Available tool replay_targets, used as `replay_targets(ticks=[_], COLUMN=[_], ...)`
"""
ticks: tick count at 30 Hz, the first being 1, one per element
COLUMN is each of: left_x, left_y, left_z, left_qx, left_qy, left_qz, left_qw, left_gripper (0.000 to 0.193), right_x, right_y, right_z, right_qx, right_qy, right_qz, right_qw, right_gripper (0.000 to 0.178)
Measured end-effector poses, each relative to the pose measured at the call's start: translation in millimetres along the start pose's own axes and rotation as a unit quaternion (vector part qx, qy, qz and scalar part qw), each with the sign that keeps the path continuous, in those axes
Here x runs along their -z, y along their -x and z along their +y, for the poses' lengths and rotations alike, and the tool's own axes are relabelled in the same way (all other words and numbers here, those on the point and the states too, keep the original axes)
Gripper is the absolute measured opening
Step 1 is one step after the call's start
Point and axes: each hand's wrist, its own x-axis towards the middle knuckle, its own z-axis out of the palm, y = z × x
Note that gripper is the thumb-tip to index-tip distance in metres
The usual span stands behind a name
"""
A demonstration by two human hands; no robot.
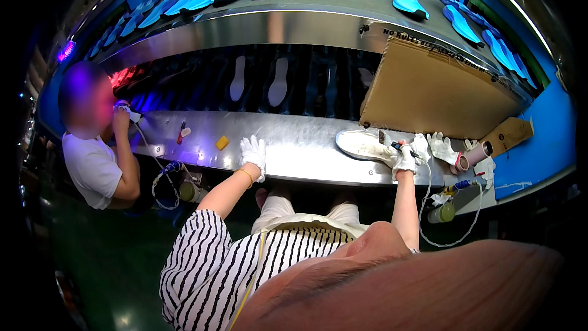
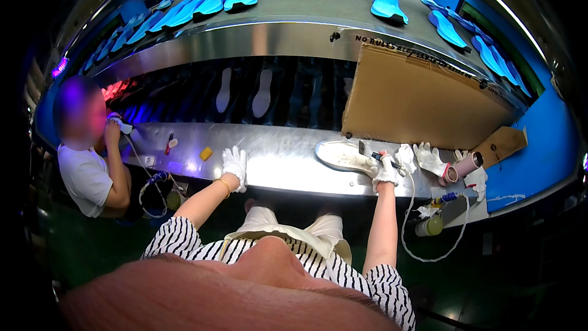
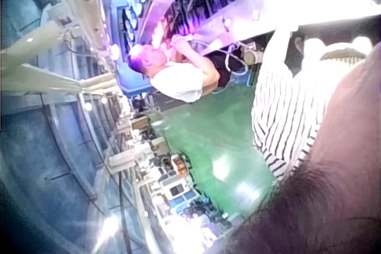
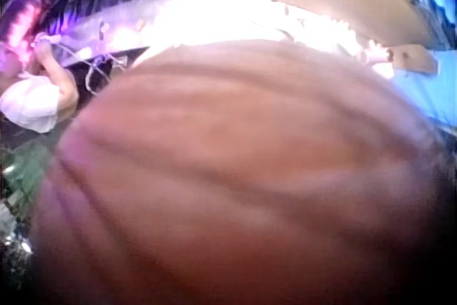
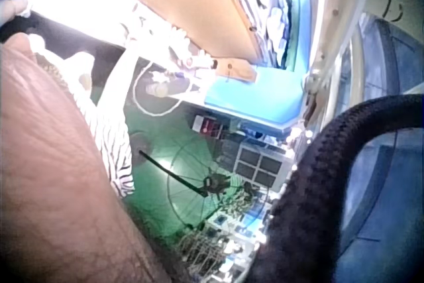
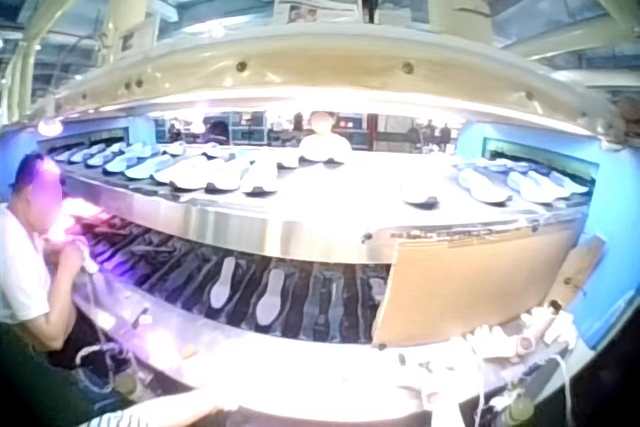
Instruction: The person applies glue to blue shoe soles using a brush, picking them up from a conveyor belt and placing them on a workspace.
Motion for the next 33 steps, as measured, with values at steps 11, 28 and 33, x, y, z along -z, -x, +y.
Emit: replay_targets(ticks=[11,28,33], left_x=[-10,-99,-102], left_y=[53,130,120], left_z=[14,28,49], left_qx=[-0.129,-0.298,-0.169], left_qy=[0.137,0.309,0.258], left_qz=[0.121,-0.111,-0.208], left_qw=[0.975,0.897,0.928], left_gripper=[0.076,0.039,0.040], right_x=[8,8,1], right_y=[-13,-9,-7], right_z=[-2,-10,-10], right_qx=[-0.074,-0.120,-0.125], right_qy=[0.029,0.045,0.045], right_qz=[-0.043,-0.054,-0.052], right_qw=[0.996,0.990,0.990], right_gripper=[0.021,0.020,0.019])
